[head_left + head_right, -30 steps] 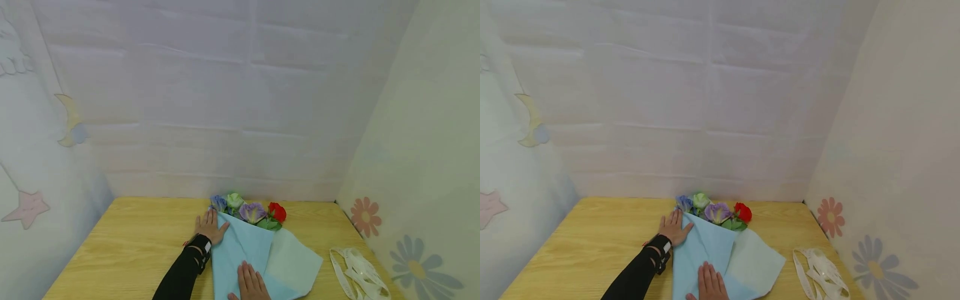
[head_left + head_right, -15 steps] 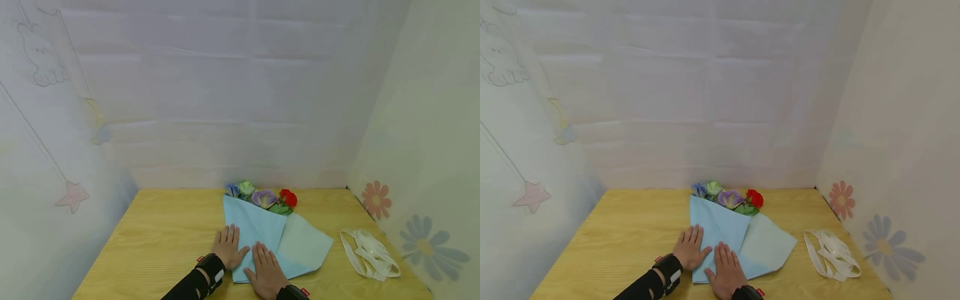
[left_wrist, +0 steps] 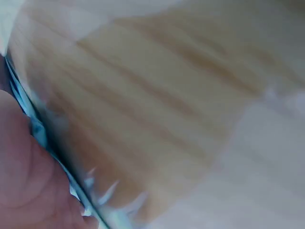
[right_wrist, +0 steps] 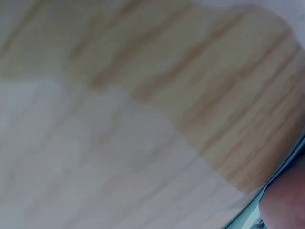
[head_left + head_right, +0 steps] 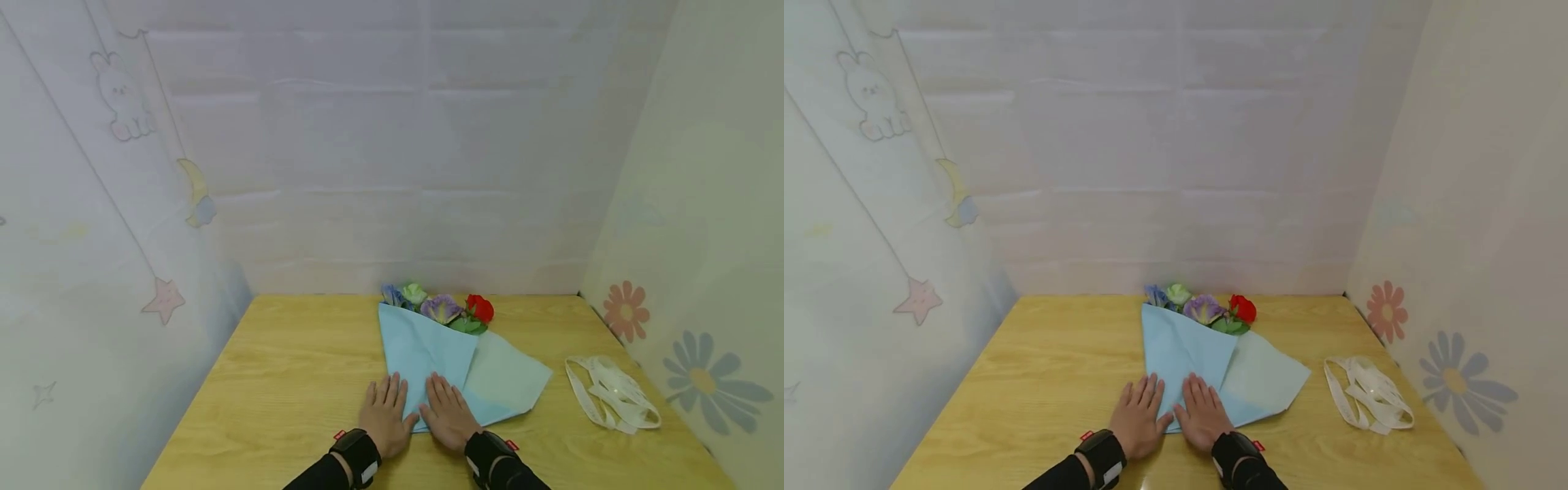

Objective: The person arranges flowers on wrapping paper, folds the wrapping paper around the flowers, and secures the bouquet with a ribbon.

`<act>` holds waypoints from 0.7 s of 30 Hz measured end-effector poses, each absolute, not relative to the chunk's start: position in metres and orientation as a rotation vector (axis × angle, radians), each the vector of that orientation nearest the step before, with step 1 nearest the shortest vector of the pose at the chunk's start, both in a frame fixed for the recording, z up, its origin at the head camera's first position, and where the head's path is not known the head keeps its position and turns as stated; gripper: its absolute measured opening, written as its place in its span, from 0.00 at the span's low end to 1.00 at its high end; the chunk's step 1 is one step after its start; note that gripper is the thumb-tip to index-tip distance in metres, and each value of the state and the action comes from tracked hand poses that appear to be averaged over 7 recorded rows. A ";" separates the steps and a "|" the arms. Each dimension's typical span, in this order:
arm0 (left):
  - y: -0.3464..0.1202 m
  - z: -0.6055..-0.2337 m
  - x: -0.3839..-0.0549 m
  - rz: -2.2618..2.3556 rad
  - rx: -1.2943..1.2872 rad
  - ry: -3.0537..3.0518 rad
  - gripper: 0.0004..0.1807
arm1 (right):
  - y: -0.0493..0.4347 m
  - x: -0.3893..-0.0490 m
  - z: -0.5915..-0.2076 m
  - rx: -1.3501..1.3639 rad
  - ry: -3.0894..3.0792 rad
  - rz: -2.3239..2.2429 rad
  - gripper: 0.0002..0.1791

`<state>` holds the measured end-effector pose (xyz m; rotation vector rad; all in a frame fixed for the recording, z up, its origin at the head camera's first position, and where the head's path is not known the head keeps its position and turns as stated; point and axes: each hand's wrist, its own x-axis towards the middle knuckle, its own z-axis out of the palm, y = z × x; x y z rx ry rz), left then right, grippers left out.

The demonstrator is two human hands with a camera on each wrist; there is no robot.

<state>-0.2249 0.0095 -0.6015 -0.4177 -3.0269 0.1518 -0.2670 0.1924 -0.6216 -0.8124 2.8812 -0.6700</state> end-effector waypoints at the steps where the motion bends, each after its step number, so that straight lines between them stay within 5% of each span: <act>1: 0.012 -0.605 -0.226 0.217 -0.450 -2.991 0.36 | 0.193 -0.267 -0.621 -0.816 2.877 -0.691 0.37; 11: 0.034 -0.620 -0.233 0.226 -0.536 -2.967 0.34 | 0.201 -0.260 -0.615 -0.949 2.874 -0.770 0.35; 16: 0.032 -0.611 -0.230 0.147 -0.562 -3.016 0.35 | 0.215 -0.243 -0.589 -1.167 2.954 -0.584 0.26; 21: 0.029 -0.612 -0.231 0.029 -0.579 -3.016 0.35 | 0.234 -0.220 -0.573 -1.291 2.941 -0.533 0.07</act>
